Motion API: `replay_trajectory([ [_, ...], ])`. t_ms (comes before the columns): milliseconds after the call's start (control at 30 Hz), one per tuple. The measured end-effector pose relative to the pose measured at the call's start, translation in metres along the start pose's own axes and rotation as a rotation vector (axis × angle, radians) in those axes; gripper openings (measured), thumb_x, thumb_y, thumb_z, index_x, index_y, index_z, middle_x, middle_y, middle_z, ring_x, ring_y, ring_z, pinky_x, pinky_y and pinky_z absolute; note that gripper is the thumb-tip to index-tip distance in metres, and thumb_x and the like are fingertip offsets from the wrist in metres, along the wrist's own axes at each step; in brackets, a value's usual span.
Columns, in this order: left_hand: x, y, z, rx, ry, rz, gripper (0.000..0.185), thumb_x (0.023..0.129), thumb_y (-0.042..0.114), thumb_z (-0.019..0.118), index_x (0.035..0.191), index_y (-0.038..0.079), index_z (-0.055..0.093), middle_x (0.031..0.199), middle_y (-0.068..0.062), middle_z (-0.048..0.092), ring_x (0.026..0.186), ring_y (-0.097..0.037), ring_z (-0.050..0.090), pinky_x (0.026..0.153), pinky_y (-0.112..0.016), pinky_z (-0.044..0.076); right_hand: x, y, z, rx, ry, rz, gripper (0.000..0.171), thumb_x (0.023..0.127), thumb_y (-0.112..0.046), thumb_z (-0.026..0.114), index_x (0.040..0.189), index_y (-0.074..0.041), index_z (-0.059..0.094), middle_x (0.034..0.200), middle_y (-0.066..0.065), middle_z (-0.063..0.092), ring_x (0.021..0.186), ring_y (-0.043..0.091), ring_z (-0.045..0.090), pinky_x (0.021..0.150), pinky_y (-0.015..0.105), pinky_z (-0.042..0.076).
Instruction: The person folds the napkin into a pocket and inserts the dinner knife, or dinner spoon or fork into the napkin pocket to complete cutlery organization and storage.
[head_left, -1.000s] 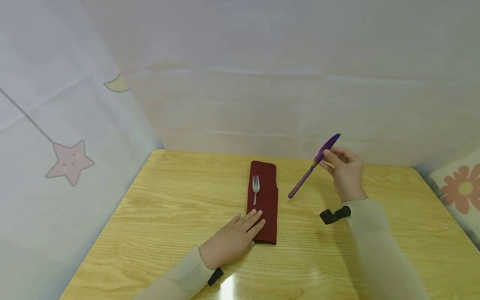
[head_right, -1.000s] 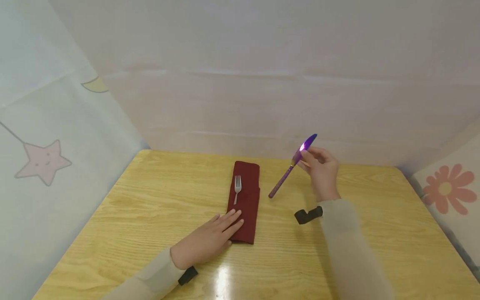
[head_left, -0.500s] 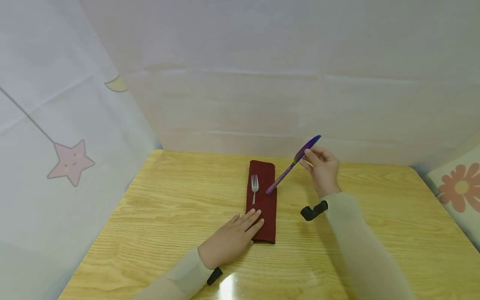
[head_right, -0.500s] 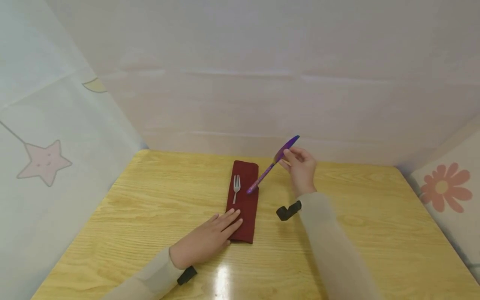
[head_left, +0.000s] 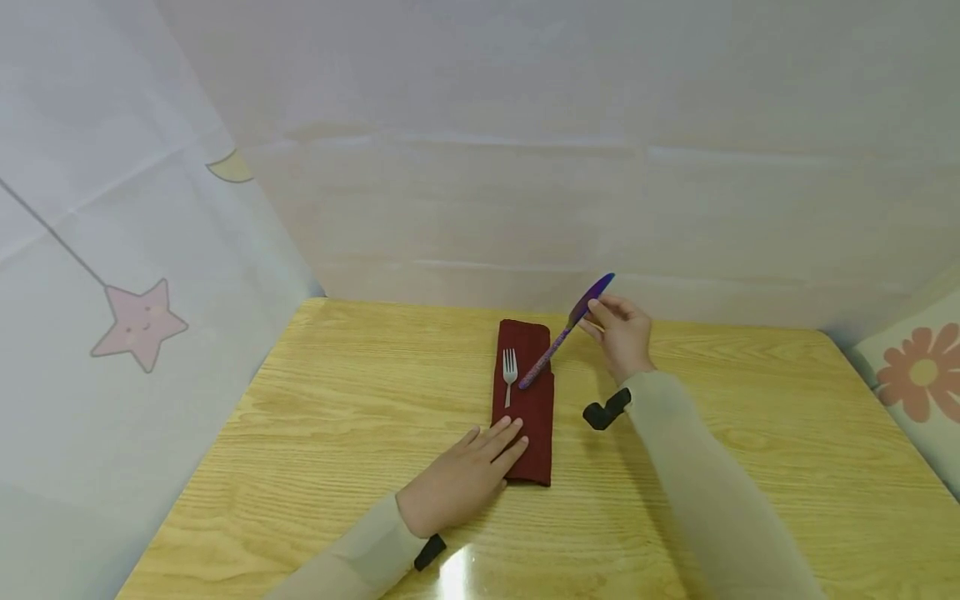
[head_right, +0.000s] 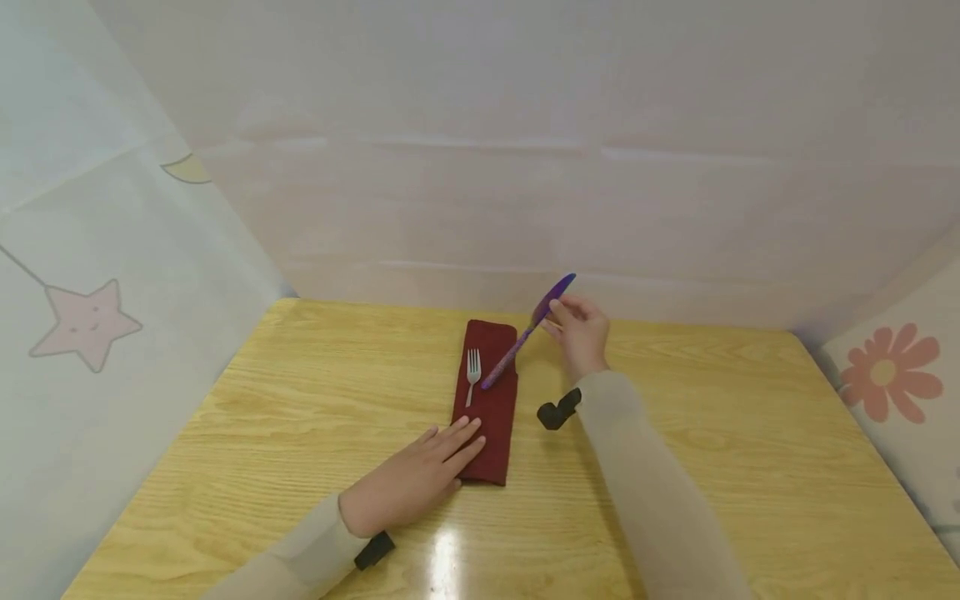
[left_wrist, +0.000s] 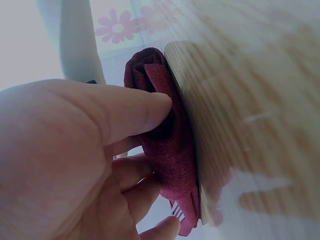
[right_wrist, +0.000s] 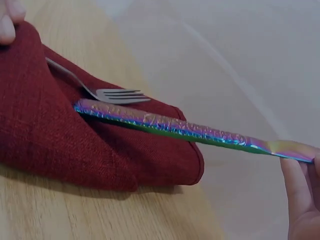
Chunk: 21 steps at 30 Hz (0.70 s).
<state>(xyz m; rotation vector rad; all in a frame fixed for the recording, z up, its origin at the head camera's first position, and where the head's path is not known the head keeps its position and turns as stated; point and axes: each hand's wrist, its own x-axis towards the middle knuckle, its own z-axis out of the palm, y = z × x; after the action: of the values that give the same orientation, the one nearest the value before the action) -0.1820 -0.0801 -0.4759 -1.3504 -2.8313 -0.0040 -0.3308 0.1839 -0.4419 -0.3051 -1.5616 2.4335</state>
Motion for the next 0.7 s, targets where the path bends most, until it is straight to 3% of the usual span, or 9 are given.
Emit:
replay_trajectory([
  [267,0.001,0.001,0.001,0.001,-0.004,0.003,0.053,0.107,0.026,0.055,0.155,0.011,0.042,0.164,-0.011,0.031,0.151,-0.022,0.028,0.115,-0.044,0.038,0.003,0.002,0.002,-0.069,-0.022,0.048,0.024,0.095,0.0,0.068,0.116,0.011,0.063,0.096,0.007,0.065,0.081,0.016,0.065,0.085,0.03,0.058],
  [500,0.0,0.002,-0.002,-0.009,-0.01,0.0,0.052,0.107,0.025,0.055,0.155,0.011,0.042,0.163,-0.01,0.032,0.151,-0.022,0.029,0.115,-0.044,0.038,0.005,-0.002,0.008,-0.208,-0.098,0.1,0.03,0.098,0.001,0.063,0.125,0.014,0.059,0.094,0.005,0.067,0.082,0.013,0.069,0.095,0.037,0.054],
  [700,0.001,0.002,-0.002,-0.029,-0.008,-0.011,0.054,0.106,0.024,0.056,0.156,0.01,0.041,0.163,-0.01,0.033,0.151,-0.022,0.029,0.115,-0.046,0.038,0.006,0.006,0.015,-0.29,-0.174,0.137,0.031,0.098,0.004,0.062,0.125,0.018,0.056,0.092,0.006,0.069,0.078,0.013,0.069,0.086,0.032,0.058],
])
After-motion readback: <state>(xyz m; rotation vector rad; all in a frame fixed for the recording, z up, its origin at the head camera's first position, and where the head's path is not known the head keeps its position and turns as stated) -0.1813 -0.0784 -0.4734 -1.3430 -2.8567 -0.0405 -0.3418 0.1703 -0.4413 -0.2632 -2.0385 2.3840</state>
